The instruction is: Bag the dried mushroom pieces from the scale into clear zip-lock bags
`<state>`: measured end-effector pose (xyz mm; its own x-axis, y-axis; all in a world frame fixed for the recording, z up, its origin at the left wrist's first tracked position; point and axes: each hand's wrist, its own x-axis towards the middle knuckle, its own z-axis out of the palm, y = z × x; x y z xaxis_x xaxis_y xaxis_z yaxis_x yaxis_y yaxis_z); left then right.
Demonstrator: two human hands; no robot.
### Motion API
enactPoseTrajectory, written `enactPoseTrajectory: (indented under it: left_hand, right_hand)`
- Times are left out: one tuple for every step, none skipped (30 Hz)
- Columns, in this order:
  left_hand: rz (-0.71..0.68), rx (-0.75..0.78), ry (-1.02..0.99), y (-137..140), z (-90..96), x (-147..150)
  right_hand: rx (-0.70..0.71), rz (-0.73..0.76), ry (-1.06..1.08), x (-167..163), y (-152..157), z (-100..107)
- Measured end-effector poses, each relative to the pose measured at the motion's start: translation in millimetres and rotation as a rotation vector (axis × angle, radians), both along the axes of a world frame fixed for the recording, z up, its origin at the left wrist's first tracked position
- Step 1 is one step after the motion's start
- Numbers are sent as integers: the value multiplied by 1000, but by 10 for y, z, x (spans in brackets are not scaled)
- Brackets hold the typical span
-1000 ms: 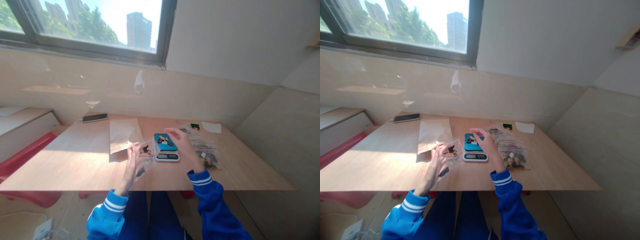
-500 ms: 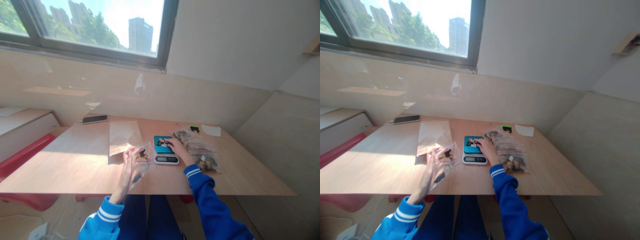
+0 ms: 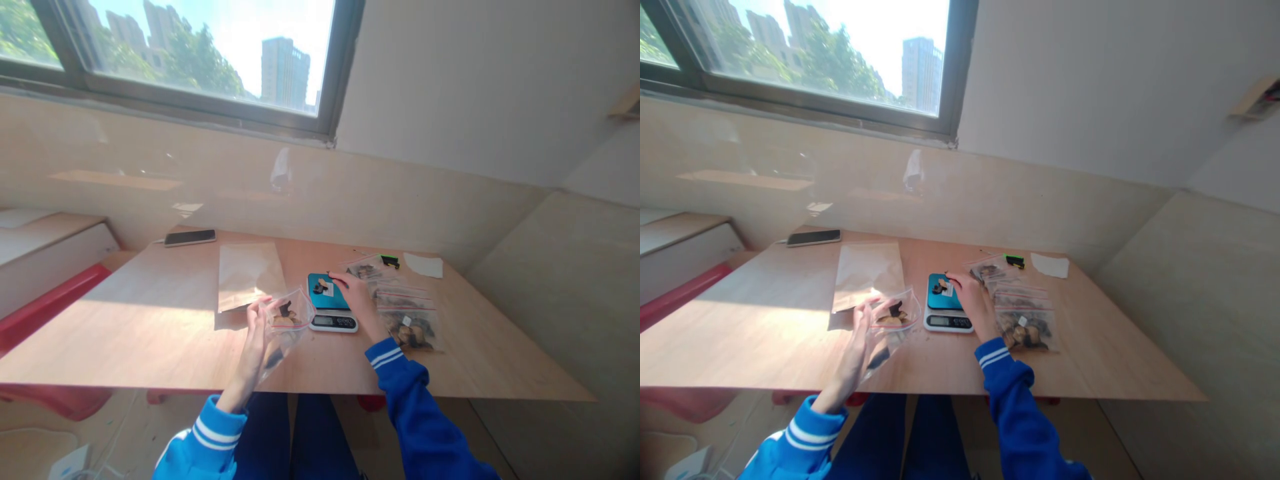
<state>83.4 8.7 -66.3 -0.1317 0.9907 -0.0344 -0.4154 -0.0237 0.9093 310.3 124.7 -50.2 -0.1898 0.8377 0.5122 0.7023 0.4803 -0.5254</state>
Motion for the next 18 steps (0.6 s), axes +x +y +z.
enactPoseTrajectory:
  left_hand:
    - [-4, -3, 1, 6, 8, 8]
    - [-9, -4, 3, 13, 18, 18]
    - [-13, -5, 5, 21, 30, 31]
    - [-10, -6, 8, 28, 44, 44]
    - [-3, -5, 11, 34, 59, 58]
    - [5, -1, 11, 38, 73, 69]
    - [14, 3, 9, 40, 85, 77]
    - [19, 7, 5, 39, 94, 81]
    - [18, 11, -3, 37, 100, 81]
    - [11, 14, -12, 33, 103, 78]
    - [7, 17, -18, 28, 102, 73]
    - [8, 20, -22, 24, 98, 67]
    - [11, 24, -24, 20, 91, 60]
    - [15, 27, -26, 17, 82, 53]
    - [21, 29, -27, 14, 72, 45]
    - [25, 30, -27, 12, 61, 37]
    - [24, 31, -28, 11, 49, 28]
    - [20, 33, -27, 10, 38, 18]
  right_hand:
    - [5, 26, 83, -57, -65, 103]
    - [0, 81, 176, -120, -140, 216]
    - [-26, 169, 232, -184, -219, 332]
    - [-67, 262, 241, -243, -294, 442]
    - [-117, 354, 223, -295, -358, 537]
    - [-159, 420, 204, -334, -403, 610]
    - [-188, 458, 188, -359, -424, 652]
    - [-198, 464, 185, -370, -418, 660]
    - [-188, 438, 192, -368, -385, 634]
    - [-168, 392, 193, -357, -329, 574]
    - [-146, 336, 178, -341, -255, 486]
    - [-126, 277, 149, -323, -170, 377]
    - [-123, 225, 91, -307, -81, 255]
    - [-131, 180, 20, -295, 4, 130]
    - [-147, 140, -47, -287, 81, 10]
    - [-154, 107, -100, -282, 145, -99]
    - [-157, 87, -134, -279, 194, -191]
    - [-154, 75, -151, -276, 230, -261]
